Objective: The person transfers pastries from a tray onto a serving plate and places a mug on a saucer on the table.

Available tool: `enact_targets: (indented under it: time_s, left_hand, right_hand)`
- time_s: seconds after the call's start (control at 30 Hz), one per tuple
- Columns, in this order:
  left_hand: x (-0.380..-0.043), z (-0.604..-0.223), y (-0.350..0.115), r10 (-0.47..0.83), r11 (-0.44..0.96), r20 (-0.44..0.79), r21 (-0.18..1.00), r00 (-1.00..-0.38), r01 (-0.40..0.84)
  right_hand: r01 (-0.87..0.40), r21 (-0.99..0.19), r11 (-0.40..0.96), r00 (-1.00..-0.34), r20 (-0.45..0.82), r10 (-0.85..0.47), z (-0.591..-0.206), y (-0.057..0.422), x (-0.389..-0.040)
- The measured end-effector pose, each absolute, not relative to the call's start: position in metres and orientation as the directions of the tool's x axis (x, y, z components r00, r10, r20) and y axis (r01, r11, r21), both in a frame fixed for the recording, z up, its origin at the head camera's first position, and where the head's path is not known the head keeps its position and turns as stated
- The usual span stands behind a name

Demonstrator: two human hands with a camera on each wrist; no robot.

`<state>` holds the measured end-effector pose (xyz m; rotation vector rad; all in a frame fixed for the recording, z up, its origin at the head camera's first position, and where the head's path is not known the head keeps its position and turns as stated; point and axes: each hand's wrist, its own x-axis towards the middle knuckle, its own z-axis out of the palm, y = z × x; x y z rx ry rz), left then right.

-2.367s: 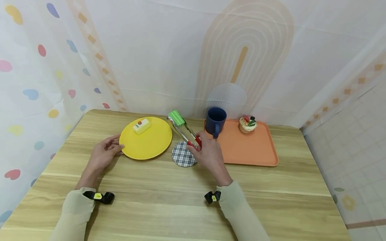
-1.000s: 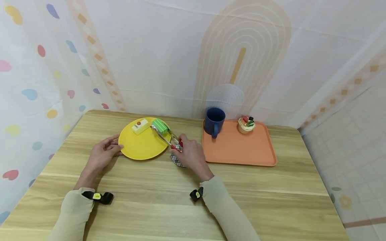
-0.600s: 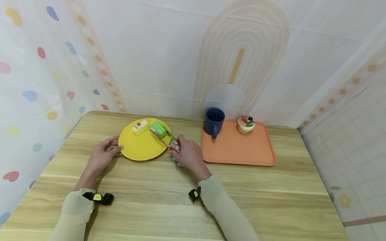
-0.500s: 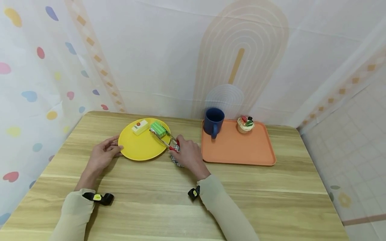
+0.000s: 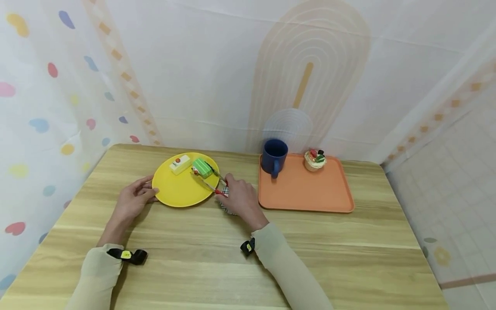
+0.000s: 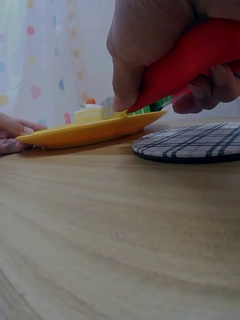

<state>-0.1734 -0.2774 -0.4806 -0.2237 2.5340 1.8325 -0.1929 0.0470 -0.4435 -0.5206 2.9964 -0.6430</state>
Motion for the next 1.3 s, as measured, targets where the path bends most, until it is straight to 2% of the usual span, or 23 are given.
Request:
enact_targets:
  time_s: [0.3, 0.57, 1.3]
  left_hand:
    - [-0.174, -0.482, -0.280, -0.111, 0.299, -0.114, 0.944, -0.987, -0.142]
    - [-0.174, -0.483, -0.282, -0.116, 0.315, -0.108, 0.939, -0.987, -0.140]
    - [-0.174, -0.483, -0.278, -0.122, 0.312, -0.101, 0.940, -0.987, -0.135]
  right_hand:
    - [-0.324, -0.417, 0.849, -0.943, 0.074, -0.324, -0.447, 0.049, -0.189]
    - [-0.280, -0.485, 0.829, -0.958, 0.080, -0.277, -0.454, 0.053, -0.181]
    - [-0.252, -0.568, 0.783, -0.968, 0.129, -0.217, -0.443, 0.087, -0.166]
